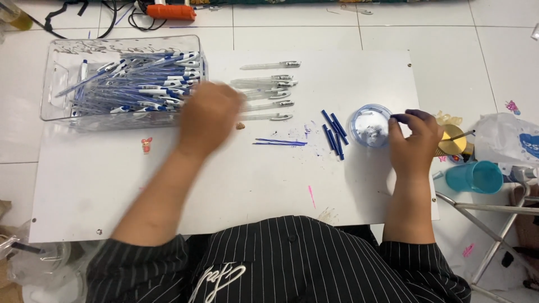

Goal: The person inserts ink refills into pen barrels and attaches blue caps by hand while at a white table, handling individual components and placing completed pens to the side.

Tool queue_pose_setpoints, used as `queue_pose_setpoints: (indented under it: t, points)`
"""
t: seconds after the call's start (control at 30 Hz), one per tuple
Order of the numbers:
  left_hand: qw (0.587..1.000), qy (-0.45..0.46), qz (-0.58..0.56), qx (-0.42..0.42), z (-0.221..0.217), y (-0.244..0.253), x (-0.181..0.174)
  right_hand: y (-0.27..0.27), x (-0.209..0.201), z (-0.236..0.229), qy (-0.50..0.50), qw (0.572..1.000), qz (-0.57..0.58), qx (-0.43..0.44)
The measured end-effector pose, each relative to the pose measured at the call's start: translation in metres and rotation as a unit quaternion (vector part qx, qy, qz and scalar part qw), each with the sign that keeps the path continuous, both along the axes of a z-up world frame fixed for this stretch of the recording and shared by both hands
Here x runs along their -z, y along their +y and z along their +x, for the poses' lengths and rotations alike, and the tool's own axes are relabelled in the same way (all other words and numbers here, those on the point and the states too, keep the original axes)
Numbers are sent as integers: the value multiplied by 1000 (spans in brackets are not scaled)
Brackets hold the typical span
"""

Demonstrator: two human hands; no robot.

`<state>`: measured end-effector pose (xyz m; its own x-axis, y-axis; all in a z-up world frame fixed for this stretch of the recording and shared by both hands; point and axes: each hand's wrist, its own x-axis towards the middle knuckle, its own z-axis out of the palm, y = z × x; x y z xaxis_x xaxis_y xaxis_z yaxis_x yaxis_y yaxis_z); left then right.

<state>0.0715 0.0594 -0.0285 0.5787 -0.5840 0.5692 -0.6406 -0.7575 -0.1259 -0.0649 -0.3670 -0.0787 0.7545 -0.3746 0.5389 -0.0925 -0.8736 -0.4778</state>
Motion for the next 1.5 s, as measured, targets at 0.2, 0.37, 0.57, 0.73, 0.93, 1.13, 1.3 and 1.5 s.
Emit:
queue_pose_setpoints:
  t: [0.2,0.37,0.57,0.73,0.93,1.13,1.3,1.5]
  points:
    - [933,308,41,-184,68,113,-37,9,-12,6,71,994,84,13]
    - [870,436,58,-223,81,99,-57,23,-16,10,91,991,102,-15]
    - [839,474,78,-255,77,77,-84,22,-18,9,87,992,82,-36]
    - [937,325,-24,-128,45,67,-88,47,-53,1,-2,996,72,-44]
    - [878,443,-178,39,-47,-23,-94,120,-90,2,-108,942,148,-283]
    - [862,436,-175,189,-74,-47,-70,151,-90,18,-75,901,165,-394]
    - [826,455,-260,205,-69,-50,-61,150,-83,19,-78,896,133,-416]
    - [951,238,-107,166,-76,-50,-40,165,-30,23,-54,937,61,-339]
